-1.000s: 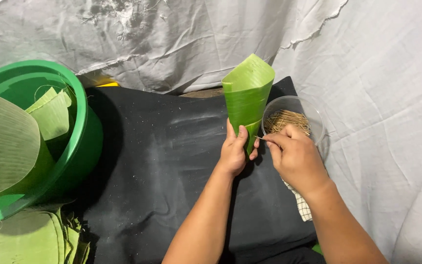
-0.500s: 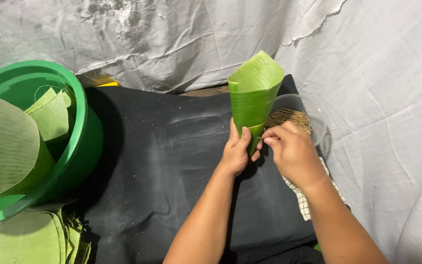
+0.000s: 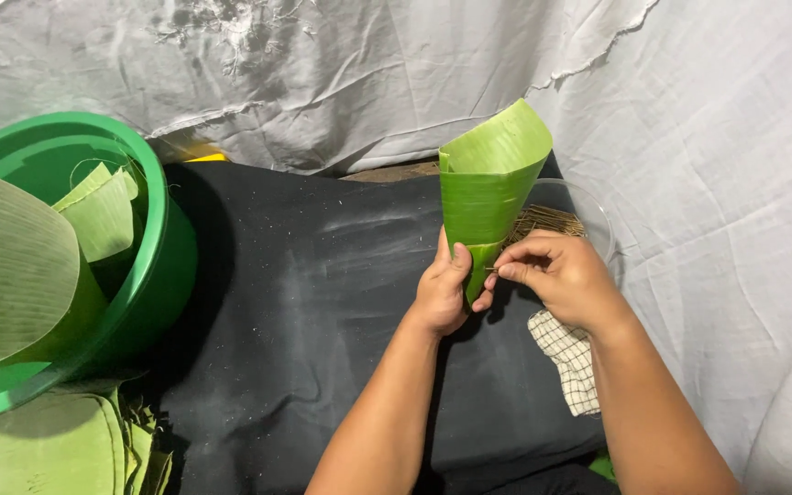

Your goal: Cleaning banana leaves with a cloth and folding them into cone shapes.

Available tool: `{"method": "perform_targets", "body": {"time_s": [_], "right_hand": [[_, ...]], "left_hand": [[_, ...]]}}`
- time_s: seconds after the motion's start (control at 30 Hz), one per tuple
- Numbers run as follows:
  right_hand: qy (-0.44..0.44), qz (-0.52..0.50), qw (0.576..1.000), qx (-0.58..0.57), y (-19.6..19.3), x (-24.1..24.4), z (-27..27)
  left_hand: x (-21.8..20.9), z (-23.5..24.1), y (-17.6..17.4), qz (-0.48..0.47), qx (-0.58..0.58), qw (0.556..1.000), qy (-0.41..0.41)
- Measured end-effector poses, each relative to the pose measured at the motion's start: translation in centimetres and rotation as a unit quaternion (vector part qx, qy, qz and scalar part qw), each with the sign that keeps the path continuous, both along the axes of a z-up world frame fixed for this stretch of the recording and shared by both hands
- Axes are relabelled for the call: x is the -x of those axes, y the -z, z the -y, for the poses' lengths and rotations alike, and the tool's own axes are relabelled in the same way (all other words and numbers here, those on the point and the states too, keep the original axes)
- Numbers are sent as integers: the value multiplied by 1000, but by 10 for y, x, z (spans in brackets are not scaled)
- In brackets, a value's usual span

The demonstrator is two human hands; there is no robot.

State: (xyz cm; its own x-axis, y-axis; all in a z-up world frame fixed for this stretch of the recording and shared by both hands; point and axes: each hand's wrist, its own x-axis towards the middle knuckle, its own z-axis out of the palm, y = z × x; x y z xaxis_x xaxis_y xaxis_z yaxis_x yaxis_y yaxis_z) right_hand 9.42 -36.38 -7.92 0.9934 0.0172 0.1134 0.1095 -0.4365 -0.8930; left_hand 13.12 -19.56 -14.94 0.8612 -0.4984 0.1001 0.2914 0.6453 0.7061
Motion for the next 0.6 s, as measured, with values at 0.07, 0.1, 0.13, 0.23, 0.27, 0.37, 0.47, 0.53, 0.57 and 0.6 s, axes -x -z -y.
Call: {"method": "perform_targets", "body": {"time_s": [0.07, 0.1, 0.13, 0.23, 0.27, 0.37, 0.47, 0.53, 0.57, 0.6], "right_hand": [[-9, -6, 1000, -7, -5, -1, -2], [-19, -11, 1000, -14, -7, -2, -3], [-19, -11, 1000, -13, -9, -2, -3], [-16, -22, 999, -35, -8, -1, -4], [-15, -36, 997, -60, -4, -2, -3], [-10, -55, 993, -102, 9, -4, 4], [-4, -52, 991, -123, 5, -1, 3], [0, -46, 991, -129, 6, 2, 2], [11, -44, 991, -125, 10, 3, 5], [22, -43, 991, -122, 13, 4, 8]], "left_hand": [[1, 0, 0, -5, 4, 1000, -1], [1, -1, -1, -9, 8, 1000, -2], [1, -1, 0, -9, 9, 1000, -2], [0, 0, 4, -13, 21, 1000, -2], [0, 1, 5, -16, 27, 1000, -1], [1, 1, 4, -22, 39, 999, 5], [0, 0, 4, -20, 39, 999, 0], [0, -1, 4, -15, 33, 999, -9], [1, 0, 3, -15, 30, 999, -13], [2, 1, 2, -15, 27, 999, -18]]}}
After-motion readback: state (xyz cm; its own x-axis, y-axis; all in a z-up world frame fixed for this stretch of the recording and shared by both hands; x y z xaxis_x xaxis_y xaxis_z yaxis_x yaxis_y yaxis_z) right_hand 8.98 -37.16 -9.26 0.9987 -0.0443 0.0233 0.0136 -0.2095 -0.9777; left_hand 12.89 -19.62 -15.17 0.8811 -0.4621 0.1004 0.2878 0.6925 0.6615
